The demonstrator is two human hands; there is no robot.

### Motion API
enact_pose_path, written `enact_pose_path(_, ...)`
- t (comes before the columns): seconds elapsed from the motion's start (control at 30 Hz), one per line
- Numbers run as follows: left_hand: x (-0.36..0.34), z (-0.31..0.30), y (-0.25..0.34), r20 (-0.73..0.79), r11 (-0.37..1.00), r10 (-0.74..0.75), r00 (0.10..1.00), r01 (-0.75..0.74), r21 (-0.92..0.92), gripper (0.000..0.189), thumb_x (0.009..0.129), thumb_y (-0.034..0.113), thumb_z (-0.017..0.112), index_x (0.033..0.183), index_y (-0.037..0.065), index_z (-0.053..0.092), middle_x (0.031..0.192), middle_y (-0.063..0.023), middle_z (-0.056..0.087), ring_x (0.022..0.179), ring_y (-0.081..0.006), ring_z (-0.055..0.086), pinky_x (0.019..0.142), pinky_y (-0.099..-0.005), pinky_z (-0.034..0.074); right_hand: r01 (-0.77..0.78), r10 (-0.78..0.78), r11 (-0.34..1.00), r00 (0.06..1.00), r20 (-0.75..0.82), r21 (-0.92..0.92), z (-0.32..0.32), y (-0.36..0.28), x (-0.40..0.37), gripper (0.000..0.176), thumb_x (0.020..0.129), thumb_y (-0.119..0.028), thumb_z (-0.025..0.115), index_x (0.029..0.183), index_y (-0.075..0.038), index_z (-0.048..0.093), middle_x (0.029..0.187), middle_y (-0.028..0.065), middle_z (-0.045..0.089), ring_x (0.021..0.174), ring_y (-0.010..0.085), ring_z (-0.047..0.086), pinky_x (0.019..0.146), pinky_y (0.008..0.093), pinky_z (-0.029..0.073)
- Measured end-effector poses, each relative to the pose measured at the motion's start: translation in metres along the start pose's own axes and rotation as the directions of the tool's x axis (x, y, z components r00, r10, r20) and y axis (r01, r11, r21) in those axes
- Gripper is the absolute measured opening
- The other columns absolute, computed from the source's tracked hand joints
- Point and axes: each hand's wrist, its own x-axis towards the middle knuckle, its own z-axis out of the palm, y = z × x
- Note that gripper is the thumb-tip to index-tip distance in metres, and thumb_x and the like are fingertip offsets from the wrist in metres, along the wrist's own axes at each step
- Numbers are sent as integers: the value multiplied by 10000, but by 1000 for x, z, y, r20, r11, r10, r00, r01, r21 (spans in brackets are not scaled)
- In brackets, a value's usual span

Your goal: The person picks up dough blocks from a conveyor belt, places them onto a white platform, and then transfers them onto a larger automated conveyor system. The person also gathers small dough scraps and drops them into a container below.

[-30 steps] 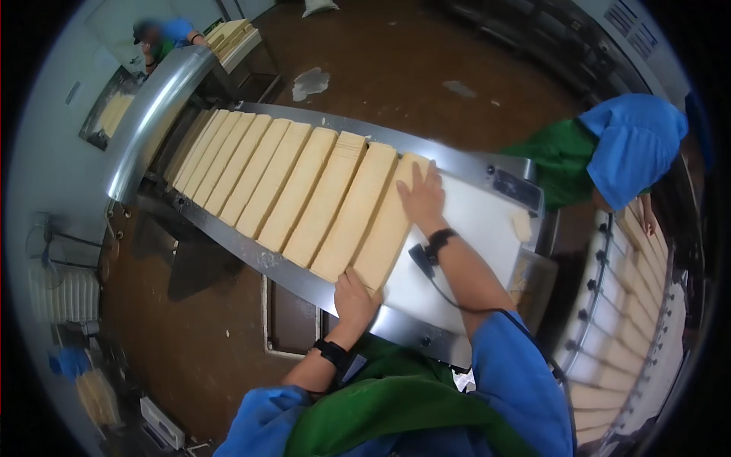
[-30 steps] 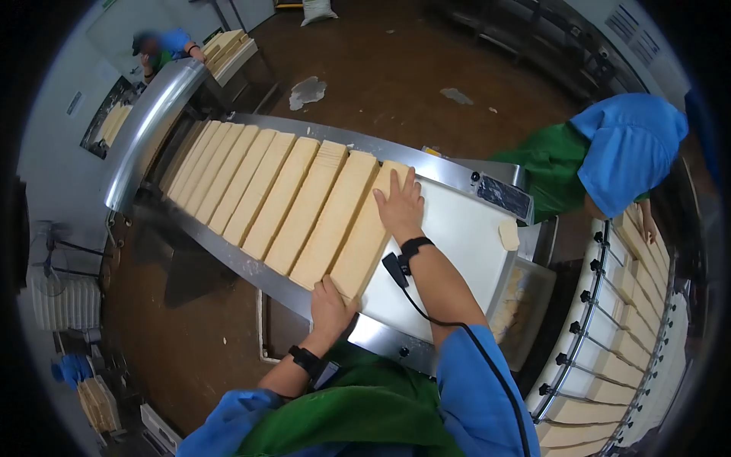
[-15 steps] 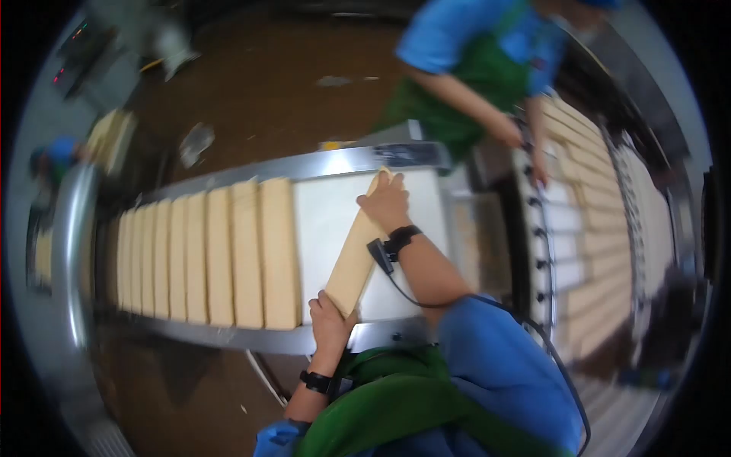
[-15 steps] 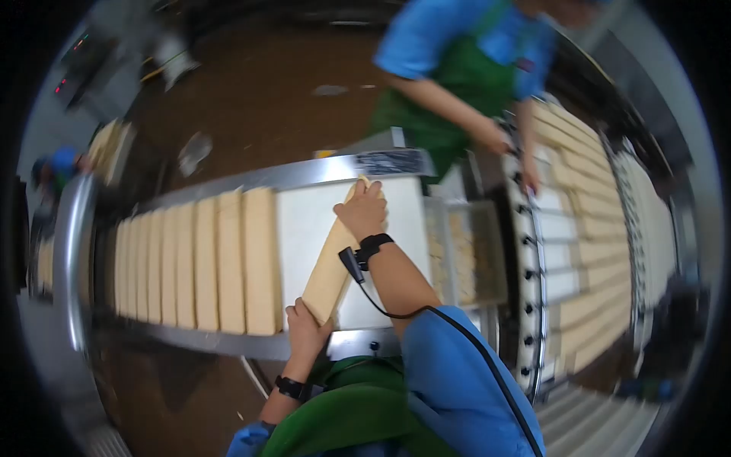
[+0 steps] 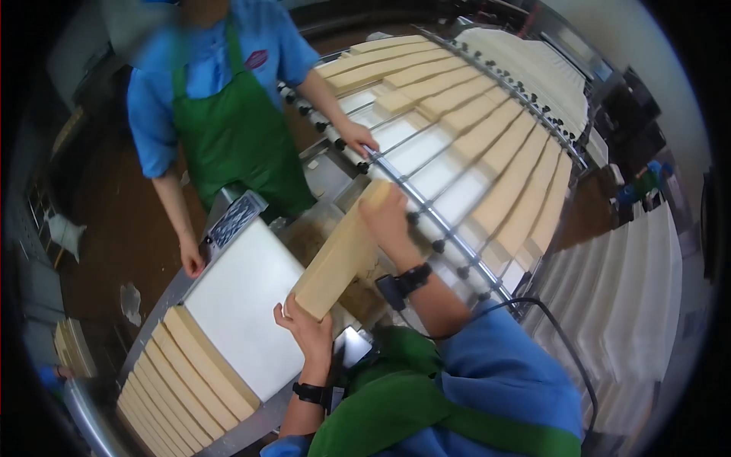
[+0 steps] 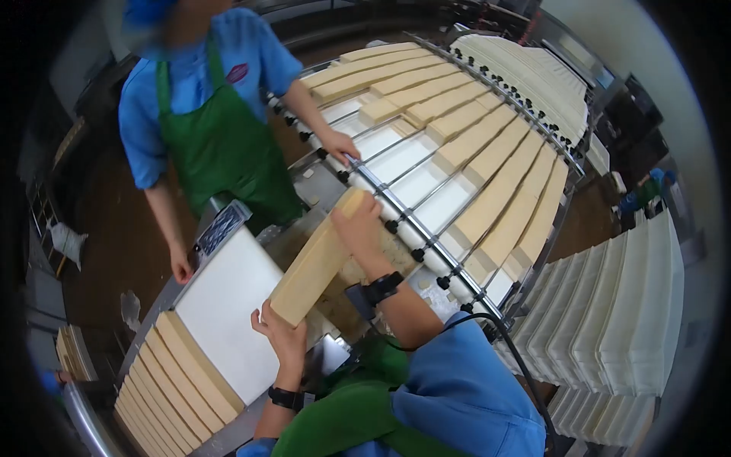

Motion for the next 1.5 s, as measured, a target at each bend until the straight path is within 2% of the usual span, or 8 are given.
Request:
enact_pose_path(0.37, 133, 109, 134, -67, 933, 330, 942, -336, -133, 744, 842, 4, 685, 1495, 12, 328, 1556, -326, 221, 1442, -478, 268, 1190, -490, 249, -207, 206, 974, 978, 16, 95, -60, 93, 225, 856, 831, -573, 657, 1427, -45, 342, 1351, 328, 436, 1134, 504, 574, 973, 539, 491)
enact_pose_path(0.57, 200, 148, 141, 70, 892, 396, 915, -366, -265, 616, 924, 108, 686, 1478, 28, 430, 1470, -244, 495, 1404, -370, 449, 1111, -399, 399, -114, 189, 948, 953, 237, -297, -65, 153, 295, 825, 855, -618, 588, 1423, -32, 472, 1486, 311, 371, 1286, 492, 492, 1077, 546, 406)
enact_pose_path(0.77, 226, 208, 173, 203, 926, 293, 934, -224, -305, 590, 942, 74, 648, 1496, 98, 447, 1209, -215, 677, 1006, -232, 680, 886, -328, 521, -70, 120, 930, 986, 118, -361, -63, 133, 256, 736, 902, -543, 567, 1436, -42, 496, 1522, 300, 355, 1390, 471, 365, 1148, 545, 312)
enact_pose_path(0.93, 226, 216, 177, 217, 942, 261, 941, -199, -271, 582, 933, 18, 609, 1491, 61, 450, 1162, -198, 686, 944, -186, 658, 865, -305, 520, 442, -443, 896, 896, 39, 25, -42, 101, 178, 666, 868, -424, 649, 1420, -79, 511, 1504, 251, 393, 1384, 432, 363, 1114, 596, 280)
enact_pose_path(1.13, 197, 196, 150, 27, 915, 241, 970, -218, -340, 585, 907, -25, 530, 1479, -28, 405, 1474, -231, 487, 1345, -329, 499, 1137, -377, 366, 701, -723, 677, 690, -30, -224, -23, 98, 157, 497, 816, -199, 644, 1310, -179, 596, 1438, 174, 474, 1314, 347, 452, 1038, 535, 344)
enact_pose_path(1.23, 147, 171, 139, -8, 893, 451, 893, -450, 20, 622, 914, 49, 616, 1482, -27, 372, 1403, -252, 522, 1319, -395, 499, 1133, -419, 366, 737, -753, 650, 658, -23, -187, -23, 104, 151, 354, 800, -132, 619, 1147, -181, 667, 1398, 148, 507, 1301, 325, 464, 1010, 515, 360)
enact_pose_path(1.37, 52, 136, 87, 320, 958, 284, 904, -256, -128, 334, 919, 93, 648, 1241, 16, 600, 1250, -223, 616, 1168, -406, 587, 1022, -446, 464, 700, -705, 708, 707, -50, -89, -23, 100, 148, 167, 792, -161, 646, 949, -145, 701, 1358, 147, 538, 1289, 326, 468, 1024, 525, 346)
enact_pose_path(1.5, -29, 116, 18, 471, 863, 470, 747, -501, -67, 187, 908, 155, 676, 1053, 40, 701, 1049, -137, 703, 960, -346, 665, 867, -424, 531, 677, -682, 731, 728, -72, -84, -15, 102, 149, 183, 780, -195, 677, 951, -141, 715, 1341, 143, 554, 1270, 320, 473, 1020, 538, 339)
